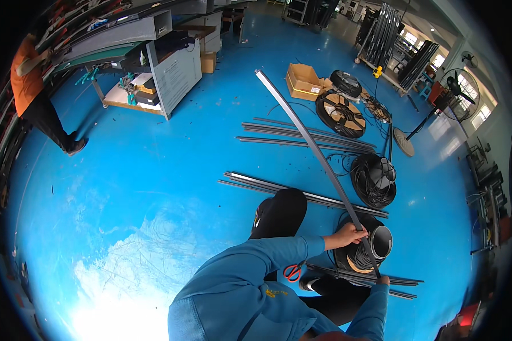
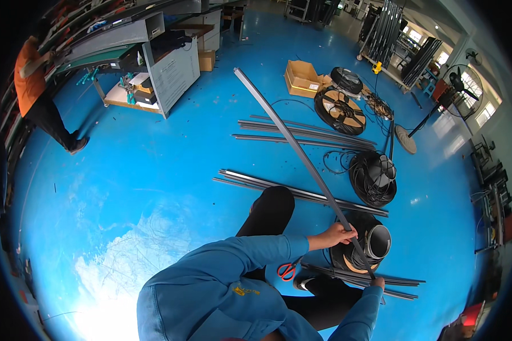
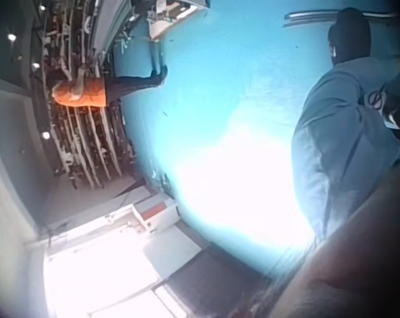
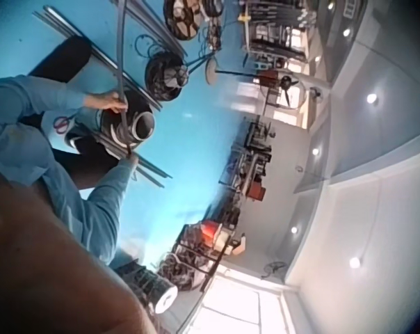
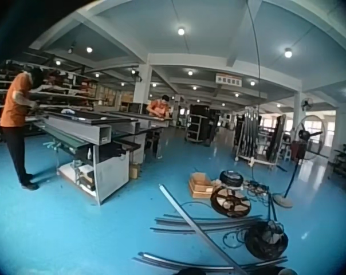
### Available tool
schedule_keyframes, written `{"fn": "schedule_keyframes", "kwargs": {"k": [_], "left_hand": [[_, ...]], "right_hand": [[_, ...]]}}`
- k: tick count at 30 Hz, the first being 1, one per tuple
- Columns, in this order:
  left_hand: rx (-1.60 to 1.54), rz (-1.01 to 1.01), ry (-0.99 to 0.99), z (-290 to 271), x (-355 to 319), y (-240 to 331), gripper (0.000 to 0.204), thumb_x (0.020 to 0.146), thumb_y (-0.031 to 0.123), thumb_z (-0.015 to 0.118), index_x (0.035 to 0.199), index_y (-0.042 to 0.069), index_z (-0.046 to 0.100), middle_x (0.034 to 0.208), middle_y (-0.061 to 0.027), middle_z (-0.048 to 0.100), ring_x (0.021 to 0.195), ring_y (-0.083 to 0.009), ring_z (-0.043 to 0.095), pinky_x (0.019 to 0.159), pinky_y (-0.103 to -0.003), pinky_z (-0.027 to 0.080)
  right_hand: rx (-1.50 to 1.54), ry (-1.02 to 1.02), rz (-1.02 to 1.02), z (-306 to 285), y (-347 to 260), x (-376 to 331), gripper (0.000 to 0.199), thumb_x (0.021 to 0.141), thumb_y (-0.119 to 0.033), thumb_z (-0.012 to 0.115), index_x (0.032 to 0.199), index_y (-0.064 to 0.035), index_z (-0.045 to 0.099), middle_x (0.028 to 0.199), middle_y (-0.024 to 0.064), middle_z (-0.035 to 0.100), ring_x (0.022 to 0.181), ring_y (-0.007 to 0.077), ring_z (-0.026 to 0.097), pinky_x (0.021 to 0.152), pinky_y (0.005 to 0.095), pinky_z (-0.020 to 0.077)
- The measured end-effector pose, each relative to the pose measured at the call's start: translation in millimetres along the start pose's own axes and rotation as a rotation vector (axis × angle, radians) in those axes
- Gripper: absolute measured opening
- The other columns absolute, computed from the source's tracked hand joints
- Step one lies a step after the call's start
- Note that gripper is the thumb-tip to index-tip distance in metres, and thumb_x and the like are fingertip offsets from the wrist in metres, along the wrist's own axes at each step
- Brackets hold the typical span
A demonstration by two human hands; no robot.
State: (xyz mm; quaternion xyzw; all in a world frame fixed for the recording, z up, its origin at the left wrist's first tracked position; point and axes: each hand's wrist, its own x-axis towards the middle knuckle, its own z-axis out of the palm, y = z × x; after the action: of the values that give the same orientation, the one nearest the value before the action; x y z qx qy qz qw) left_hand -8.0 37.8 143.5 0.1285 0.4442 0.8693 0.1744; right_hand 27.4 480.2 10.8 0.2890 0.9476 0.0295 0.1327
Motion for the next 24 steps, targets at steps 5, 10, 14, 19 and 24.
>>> {"fn": "schedule_keyframes", "kwargs": {"k": [5, 10, 14, 19, 24], "left_hand": [[0.036, 0.011, -0.059, -1.2, -0.4, 1.6, 0.016, 0.085, 0.022, 0.058, 0.089, 0.007, 0.059, 0.084, -0.0027, 0.061, 0.073, -0.0105, 0.057, 0.063, -0.022, 0.048], [0.0, 0.013, -0.072, -2.8, -0.5, 5.8, 0.016, 0.086, 0.023, 0.056, 0.088, 0.007, 0.059, 0.084, -0.003, 0.061, 0.075, -0.011, 0.057, 0.065, -0.023, 0.048], [-0.015, -0.018, -0.118, -16.1, 10.3, 20.2, 0.023, 0.087, 0.029, 0.055, 0.09, 0.007, 0.06, 0.09, -0.0065, 0.061, 0.076, -0.0121, 0.057, 0.069, -0.025, 0.049], [-0.096, 0.107, 0.292, -71.8, 58.8, 86.0, 0.034, 0.084, 0.038, 0.057, 0.085, 0.003, 0.057, 0.075, -0.0094, 0.061, 0.05, -0.0138, 0.056, 0.049, -0.025, 0.05], [-0.023, 0.227, 0.312, -98.5, 104.5, 148.5, 0.046, 0.086, 0.041, 0.054, 0.108, 0.001, 0.05, 0.102, -0.017, 0.059, 0.085, -0.0228, 0.06, 0.076, -0.033, 0.05]], "right_hand": [[0.013, 0.038, 0.046, 22.0, 12.5, 12.2, 0.028, 0.062, -0.015, 0.074, 0.082, 0.0023, 0.065, 0.082, 0.0173, 0.064, 0.077, 0.0333, 0.063, 0.066, 0.0412, 0.051], [-0.005, 0.019, 0.061, -12.2, -5.3, -16.5, 0.03, 0.062, -0.017, 0.074, 0.084, 0.0014, 0.065, 0.084, 0.0164, 0.064, 0.079, 0.0322, 0.063, 0.066, 0.0402, 0.0511], [-0.02, -0.002, 0.078, -43.8, -22.6, -44.5, 0.035, 0.064, -0.031, 0.072, 0.093, -0.0119, 0.067, 0.089, 0.0097, 0.065, 0.083, 0.0316, 0.061, 0.075, 0.0449, 0.0466], [0.161, 0.198, -0.328, -66.9, -9.5, -77.0, 0.034, 0.07, -0.038, 0.064, 0.088, -0.0088, 0.067, 0.078, 0.0114, 0.065, 0.07, 0.0372, 0.058, 0.06, 0.0437, 0.0445], [0.354, 0.259, -0.412, -96.0, -34.6, -107.4, 0.045, 0.078, -0.036, 0.063, 0.058, 0.0031, 0.053, 0.049, 0.0081, 0.048, 0.045, 0.0165, 0.038, 0.045, 0.0338, 0.0347]]}}
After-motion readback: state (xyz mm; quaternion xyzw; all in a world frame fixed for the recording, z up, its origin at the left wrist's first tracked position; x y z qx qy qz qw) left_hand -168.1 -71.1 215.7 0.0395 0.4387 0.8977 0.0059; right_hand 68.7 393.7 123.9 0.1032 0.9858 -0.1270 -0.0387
